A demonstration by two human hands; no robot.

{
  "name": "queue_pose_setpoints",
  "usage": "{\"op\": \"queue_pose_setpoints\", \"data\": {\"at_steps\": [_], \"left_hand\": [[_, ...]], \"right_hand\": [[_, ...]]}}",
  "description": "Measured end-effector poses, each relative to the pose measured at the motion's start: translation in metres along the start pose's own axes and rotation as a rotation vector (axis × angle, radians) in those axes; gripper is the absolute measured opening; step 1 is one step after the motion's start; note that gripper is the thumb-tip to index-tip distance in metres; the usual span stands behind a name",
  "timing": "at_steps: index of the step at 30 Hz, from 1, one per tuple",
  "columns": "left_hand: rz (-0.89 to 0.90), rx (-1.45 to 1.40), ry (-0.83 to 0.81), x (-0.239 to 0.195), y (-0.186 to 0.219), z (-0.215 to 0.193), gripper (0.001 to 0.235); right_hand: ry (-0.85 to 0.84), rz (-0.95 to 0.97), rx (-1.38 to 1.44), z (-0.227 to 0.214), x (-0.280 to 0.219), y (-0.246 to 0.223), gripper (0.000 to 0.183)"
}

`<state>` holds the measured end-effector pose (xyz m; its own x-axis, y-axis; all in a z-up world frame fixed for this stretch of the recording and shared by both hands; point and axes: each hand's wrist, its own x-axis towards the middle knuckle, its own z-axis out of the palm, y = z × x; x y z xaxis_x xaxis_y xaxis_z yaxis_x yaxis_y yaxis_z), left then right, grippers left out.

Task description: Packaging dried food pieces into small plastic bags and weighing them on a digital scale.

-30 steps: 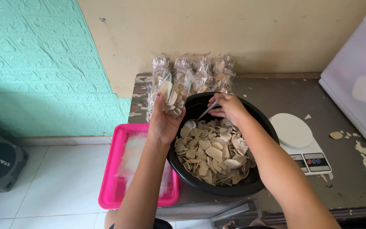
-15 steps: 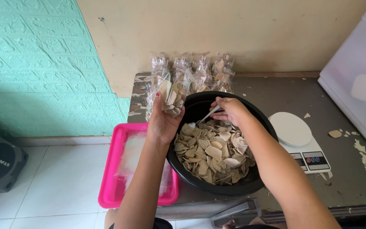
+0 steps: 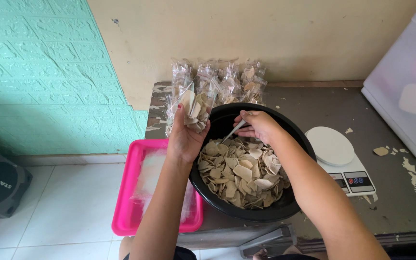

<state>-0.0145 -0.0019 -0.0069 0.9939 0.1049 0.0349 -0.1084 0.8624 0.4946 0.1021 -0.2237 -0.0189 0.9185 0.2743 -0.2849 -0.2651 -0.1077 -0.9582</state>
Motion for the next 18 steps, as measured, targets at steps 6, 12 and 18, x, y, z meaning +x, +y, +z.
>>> {"op": "queue_pose_setpoints", "data": {"at_steps": [6, 12, 18], "left_hand": [[-0.003, -0.013, 0.013, -0.001, 0.001, 0.004, 0.068], [-0.004, -0.012, 0.015, 0.000, -0.001, 0.002, 0.068], [0.003, -0.014, 0.016, -0.004, 0.003, 0.009, 0.067]], "right_hand": [[-0.021, 0.019, -0.027, -0.003, -0.002, -0.003, 0.035], [-0.014, 0.028, -0.017, -0.006, 0.007, 0.003, 0.035], [0.032, 0.032, 0.012, -0.014, 0.004, -0.004, 0.036]]}}
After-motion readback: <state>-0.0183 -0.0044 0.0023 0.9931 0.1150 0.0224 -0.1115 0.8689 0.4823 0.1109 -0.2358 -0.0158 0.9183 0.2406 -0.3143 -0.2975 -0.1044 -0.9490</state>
